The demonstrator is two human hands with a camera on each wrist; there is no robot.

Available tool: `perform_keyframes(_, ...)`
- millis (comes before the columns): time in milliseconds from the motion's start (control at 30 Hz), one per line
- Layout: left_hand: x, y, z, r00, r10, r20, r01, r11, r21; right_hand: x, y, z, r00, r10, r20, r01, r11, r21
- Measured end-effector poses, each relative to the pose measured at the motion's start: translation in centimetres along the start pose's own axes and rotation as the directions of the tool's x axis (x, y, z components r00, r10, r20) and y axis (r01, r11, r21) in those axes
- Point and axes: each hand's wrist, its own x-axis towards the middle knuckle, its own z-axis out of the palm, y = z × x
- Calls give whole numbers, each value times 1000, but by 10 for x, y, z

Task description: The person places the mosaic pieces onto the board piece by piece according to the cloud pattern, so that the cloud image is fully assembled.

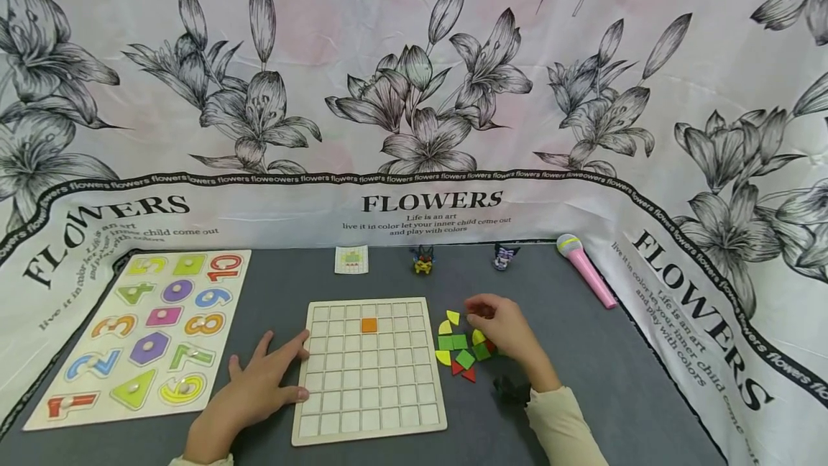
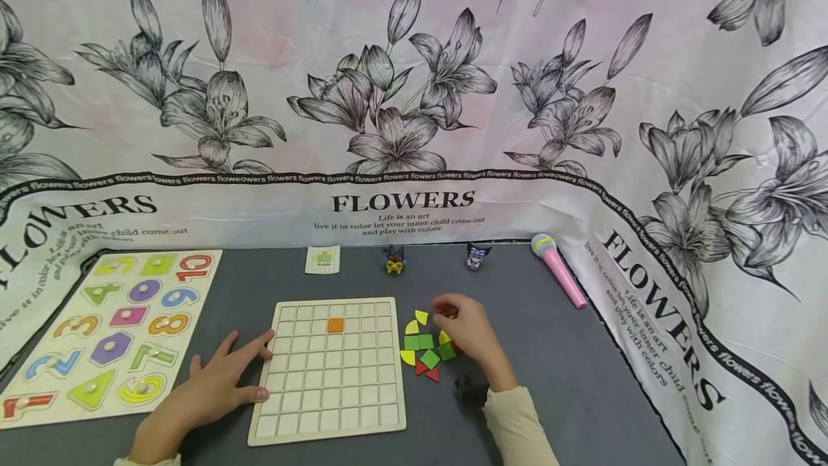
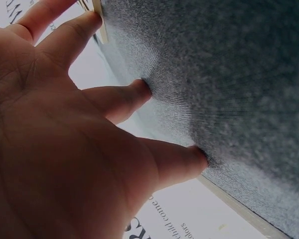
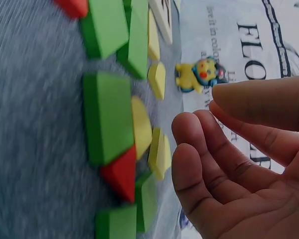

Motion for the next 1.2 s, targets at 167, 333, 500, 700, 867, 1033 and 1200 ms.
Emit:
perform_keyframes(167,0,2,-1,1000,-5,1,5,1000,4,0,7,-5,1000,21,-6,-21,1000,-12)
perform_keyframes(333,1,1,-1,1000,-16,7,16,1000,5,2,14,-8,1000,18,-6,-18,1000,-25)
perform_keyframes(500,1,1,0,1000,-15,9,15,1000,4,4,20,-11,1000,15,-15,-16,998,-56)
perform_keyframes(700,1,2,-1,1000,-12,3,12,1000,-3,8,22,-15,1000,12,-21,-14,998,-60)
perform_keyframes(867,2,2,-1,1000,-21,9,21,1000,-3,9,22,-17,999,41,-17,-42,996,-75)
perform_keyframes(1033,2,1,0,1000,-26,9,26,1000,-2,11,22,-17,999,40,-15,-42,996,-83)
perform_keyframes(1200,2,1,0,1000,-27,10,27,1000,-2,13,22,-16,999,43,-7,-44,995,-92)
